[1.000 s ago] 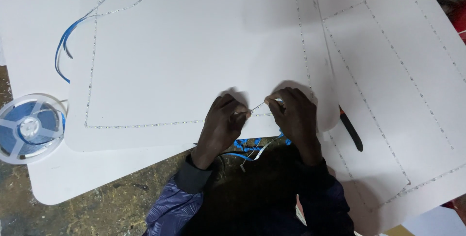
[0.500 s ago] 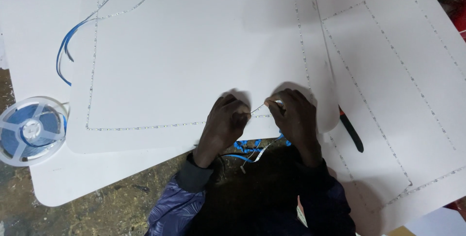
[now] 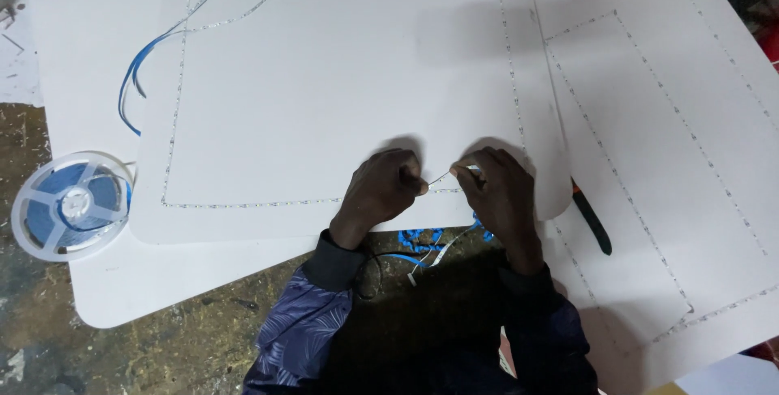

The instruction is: Applying adhesive LED strips to a sign board by peeling the backing and pressing the strip along a marked rectangular path using a small pressing tool.

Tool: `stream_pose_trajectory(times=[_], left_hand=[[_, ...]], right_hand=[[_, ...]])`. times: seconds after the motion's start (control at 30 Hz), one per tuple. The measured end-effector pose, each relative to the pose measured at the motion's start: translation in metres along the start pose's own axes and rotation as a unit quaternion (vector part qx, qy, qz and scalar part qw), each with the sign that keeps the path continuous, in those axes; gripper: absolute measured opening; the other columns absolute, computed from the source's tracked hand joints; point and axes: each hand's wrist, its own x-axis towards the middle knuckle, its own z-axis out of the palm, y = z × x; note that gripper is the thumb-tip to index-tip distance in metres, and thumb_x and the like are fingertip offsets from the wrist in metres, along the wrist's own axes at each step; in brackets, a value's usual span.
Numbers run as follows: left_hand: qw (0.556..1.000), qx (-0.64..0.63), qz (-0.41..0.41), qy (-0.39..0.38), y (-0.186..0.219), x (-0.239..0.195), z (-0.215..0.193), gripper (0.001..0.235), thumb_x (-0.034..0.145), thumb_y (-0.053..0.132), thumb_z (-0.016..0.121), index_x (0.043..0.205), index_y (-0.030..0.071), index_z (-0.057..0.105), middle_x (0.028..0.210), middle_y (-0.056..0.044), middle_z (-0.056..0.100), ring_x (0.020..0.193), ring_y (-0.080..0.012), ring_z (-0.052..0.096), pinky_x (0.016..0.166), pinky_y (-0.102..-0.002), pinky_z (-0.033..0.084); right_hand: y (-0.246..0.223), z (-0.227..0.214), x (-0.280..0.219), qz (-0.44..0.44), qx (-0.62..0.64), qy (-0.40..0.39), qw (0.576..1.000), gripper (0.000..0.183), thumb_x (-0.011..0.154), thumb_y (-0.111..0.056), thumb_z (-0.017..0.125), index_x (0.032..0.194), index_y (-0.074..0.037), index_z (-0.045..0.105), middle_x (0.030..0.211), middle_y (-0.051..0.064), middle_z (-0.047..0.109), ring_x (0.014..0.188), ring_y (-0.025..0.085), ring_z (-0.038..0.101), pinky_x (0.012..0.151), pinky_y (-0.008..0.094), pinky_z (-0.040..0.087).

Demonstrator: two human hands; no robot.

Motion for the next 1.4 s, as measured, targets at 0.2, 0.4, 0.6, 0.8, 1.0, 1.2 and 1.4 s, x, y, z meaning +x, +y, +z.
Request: stream_pose_trajectory(times=[0.2, 0.4, 0.6, 0.8, 1.0, 1.2, 1.4], left_hand=[[0.999, -0.010, 0.028, 0.015, 0.013, -0.016, -0.005, 0.019, 0.102, 0.023, 0.068, 0.112, 0.021, 0.084, 0.109, -0.007, 0.082, 0.113, -0.0386, 0.079, 0.102, -0.060, 0.061], [0.997, -0.039, 0.065, 0.022, 0.013, -0.017, -0.003, 0.022, 0.102, 0.019, 0.068, 0.117, 0.016, 0.085, 0.113, -0.014, 0.083, 0.115, -0.0446, 0.079, 0.100, -0.064, 0.062], [0.995, -0.056, 0.084, -0.004, 0.009, 0.003, 0.003, 0.024, 0.102, 0.012, 0.070, 0.118, 0.016, 0.086, 0.129, -0.014, 0.080, 0.123, -0.0421, 0.077, 0.103, -0.064, 0.060], [0.994, -0.063, 0.093, -0.009, 0.011, 0.005, -0.003, 0.028, 0.098, 0.013, 0.073, 0.123, 0.013, 0.085, 0.131, -0.019, 0.079, 0.127, -0.0471, 0.075, 0.104, -0.069, 0.059], [0.995, -0.024, 0.101, -0.003, 0.017, 0.000, -0.001, 0.022, 0.099, 0.017, 0.075, 0.117, 0.021, 0.087, 0.136, -0.008, 0.076, 0.130, -0.0353, 0.073, 0.106, -0.064, 0.060], [0.992, -0.034, 0.115, 0.027, 0.013, -0.002, 0.004, 0.020, 0.097, 0.017, 0.075, 0.112, 0.021, 0.087, 0.131, -0.009, 0.077, 0.128, -0.0386, 0.072, 0.106, -0.067, 0.059], [0.988, -0.024, 0.141, 0.060, 0.000, -0.002, 0.013, 0.013, 0.094, 0.023, 0.075, 0.104, 0.028, 0.082, 0.127, -0.004, 0.077, 0.127, -0.0363, 0.073, 0.104, -0.061, 0.060]], right_hand=[[-0.002, 0.001, -0.002, -0.010, 0.048, 0.031, 0.998, 0.007, 0.105, -0.026, 0.085, 0.106, -0.019, 0.084, 0.075, 0.000, 0.069, 0.079, 0.021, 0.072, 0.074, 0.038, 0.063], [-0.005, -0.004, -0.003, -0.006, 0.073, 0.041, 0.996, 0.007, 0.106, -0.026, 0.085, 0.105, -0.018, 0.084, 0.075, 0.001, 0.070, 0.079, 0.022, 0.072, 0.076, 0.038, 0.063], [-0.004, -0.006, -0.003, -0.003, 0.083, 0.033, 0.996, 0.008, 0.104, -0.025, 0.086, 0.105, -0.018, 0.084, 0.079, 0.003, 0.073, 0.082, 0.026, 0.074, 0.078, 0.042, 0.063], [0.002, -0.002, -0.003, -0.023, 0.086, 0.043, 0.995, 0.006, 0.102, -0.022, 0.087, 0.105, -0.018, 0.083, 0.084, 0.004, 0.075, 0.084, 0.030, 0.075, 0.079, 0.044, 0.063], [0.001, -0.016, -0.003, 0.038, 0.210, 0.002, 0.977, 0.009, 0.107, -0.018, 0.083, 0.113, -0.013, 0.088, 0.091, 0.012, 0.079, 0.088, 0.031, 0.079, 0.082, 0.043, 0.061], [0.005, -0.064, -0.018, 0.127, 0.175, -0.032, 0.976, 0.023, 0.107, -0.027, 0.082, 0.127, -0.017, 0.088, 0.100, 0.015, 0.084, 0.100, 0.035, 0.082, 0.089, 0.050, 0.063], [0.009, -0.134, -0.048, 0.223, 0.199, 0.069, 0.952, 0.011, 0.106, -0.007, 0.086, 0.117, -0.006, 0.085, 0.095, 0.016, 0.077, 0.101, 0.025, 0.074, 0.100, 0.046, 0.061]])
